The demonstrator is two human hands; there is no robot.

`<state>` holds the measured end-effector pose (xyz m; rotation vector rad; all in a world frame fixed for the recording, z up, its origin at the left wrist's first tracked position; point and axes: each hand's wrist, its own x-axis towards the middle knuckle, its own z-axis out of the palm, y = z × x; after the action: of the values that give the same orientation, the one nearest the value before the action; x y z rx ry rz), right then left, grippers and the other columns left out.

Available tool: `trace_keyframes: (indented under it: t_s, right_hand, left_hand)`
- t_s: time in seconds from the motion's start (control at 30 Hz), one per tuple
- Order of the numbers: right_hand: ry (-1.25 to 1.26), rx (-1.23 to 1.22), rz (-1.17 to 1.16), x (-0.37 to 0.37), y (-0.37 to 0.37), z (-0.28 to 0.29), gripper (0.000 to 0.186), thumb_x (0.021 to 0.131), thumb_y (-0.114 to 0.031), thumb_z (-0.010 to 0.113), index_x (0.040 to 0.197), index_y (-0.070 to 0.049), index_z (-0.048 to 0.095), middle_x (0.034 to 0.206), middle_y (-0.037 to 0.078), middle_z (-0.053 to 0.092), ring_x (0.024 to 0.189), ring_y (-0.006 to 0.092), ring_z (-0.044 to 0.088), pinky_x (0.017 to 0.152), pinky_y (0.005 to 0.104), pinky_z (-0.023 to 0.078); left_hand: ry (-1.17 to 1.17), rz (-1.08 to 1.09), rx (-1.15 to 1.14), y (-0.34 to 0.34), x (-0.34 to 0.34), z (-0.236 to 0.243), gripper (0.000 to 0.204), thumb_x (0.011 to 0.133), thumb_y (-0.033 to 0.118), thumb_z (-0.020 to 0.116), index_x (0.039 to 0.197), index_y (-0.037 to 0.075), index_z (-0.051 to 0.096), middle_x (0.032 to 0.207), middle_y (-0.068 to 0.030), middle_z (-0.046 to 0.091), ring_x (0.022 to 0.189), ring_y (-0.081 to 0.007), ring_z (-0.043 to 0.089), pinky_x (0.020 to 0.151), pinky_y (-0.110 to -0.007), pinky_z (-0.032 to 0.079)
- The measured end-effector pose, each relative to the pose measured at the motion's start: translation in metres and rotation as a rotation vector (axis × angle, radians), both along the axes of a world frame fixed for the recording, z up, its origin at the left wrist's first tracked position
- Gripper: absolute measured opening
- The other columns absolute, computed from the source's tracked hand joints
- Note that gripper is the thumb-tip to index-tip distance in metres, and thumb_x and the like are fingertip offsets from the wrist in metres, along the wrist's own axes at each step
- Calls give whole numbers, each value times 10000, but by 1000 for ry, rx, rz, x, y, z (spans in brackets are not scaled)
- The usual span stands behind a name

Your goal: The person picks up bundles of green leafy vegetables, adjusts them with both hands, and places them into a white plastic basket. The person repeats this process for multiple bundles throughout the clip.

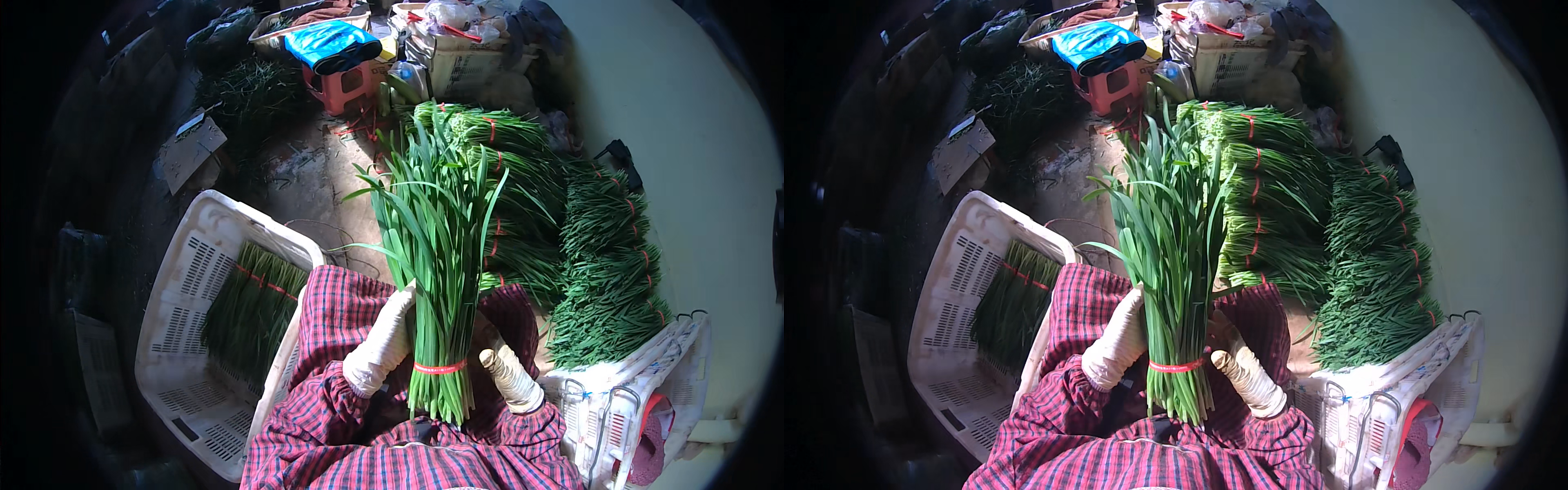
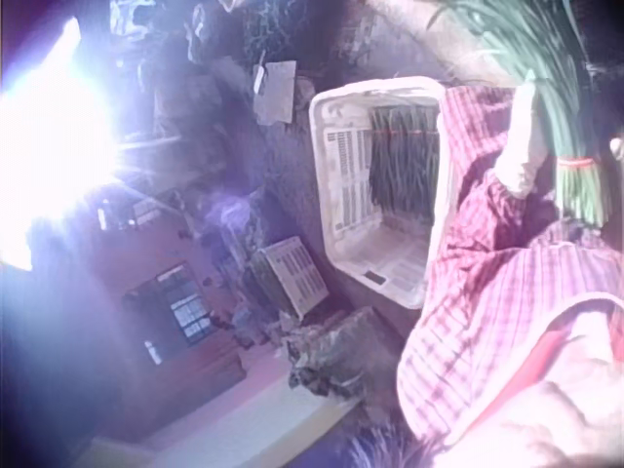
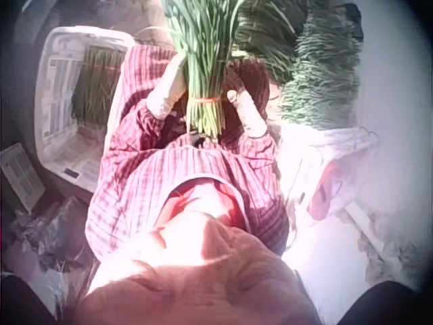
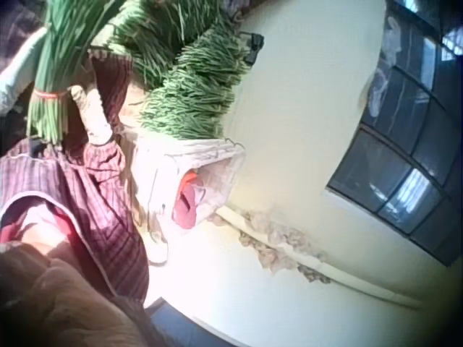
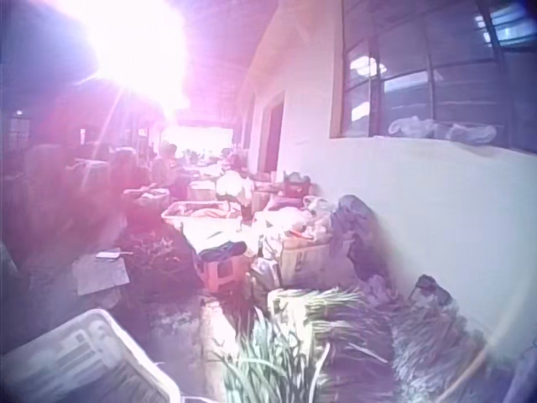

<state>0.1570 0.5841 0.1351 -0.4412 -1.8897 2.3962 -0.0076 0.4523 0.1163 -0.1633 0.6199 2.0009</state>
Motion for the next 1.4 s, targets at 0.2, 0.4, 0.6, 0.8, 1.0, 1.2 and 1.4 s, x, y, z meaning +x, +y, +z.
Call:
trace_keyframes:
  t_s: [0.2,0.4,0.6,0.8,1.0,1.2,1.4]
  right_hand:
    - [247,592,-743,-43,-6,35,486,968,-299,566,1358,-30,458,1335,111,492,1178,227,515,1000,367,410]
    - [117,1311,-22,-73,-11,76,218,795,-166,710,1009,-131,724,916,66,639,889,245,599,774,352,487]
    - [74,1422,147,-91,-8,80,216,754,-236,755,948,-147,723,898,90,588,868,263,584,756,371,491]
    - [121,1066,-113,-88,-11,45,175,789,-197,758,834,-54,669,904,64,577,874,198,571,766,304,466]
    - [164,214,-641,-82,5,26,302,921,-268,659,1149,-72,626,1163,64,620,1028,156,606,922,302,468]
    - [-146,291,-471,-72,-5,-12,449,879,-151,696,1278,-25,534,1145,27,625,986,125,578,890,292,459]
    - [-101,505,-644,-73,1,-5,777,832,-45,712,1467,-36,265,1419,116,422,1232,201,455,1049,326,363]
  left_hand:
    - [90,31,-83,-12,8,-5,367,944,314,603,1214,70,557,1034,-11,640,859,-100,605,755,-281,513]
    - [170,106,-148,-11,8,-6,355,942,226,609,1239,49,528,1103,-48,615,958,-128,583,856,-283,478]
    - [170,139,-165,-10,11,-8,345,935,187,617,1233,39,526,1113,-52,613,975,-128,580,868,-284,475]
    - [206,163,-188,-9,9,-10,395,899,224,668,1234,68,528,1097,-22,610,936,-116,583,835,-294,488]
    - [204,166,-186,-10,5,-7,411,876,157,690,1231,48,515,1129,-35,600,994,-125,570,893,-271,456]
    - [288,44,-228,-9,10,-10,391,900,208,666,1231,36,548,1120,-36,626,989,-134,585,898,-296,458]
    - [176,39,-255,-9,10,-18,395,910,234,657,1229,20,562,1113,-52,640,959,-141,599,871,-306,474]
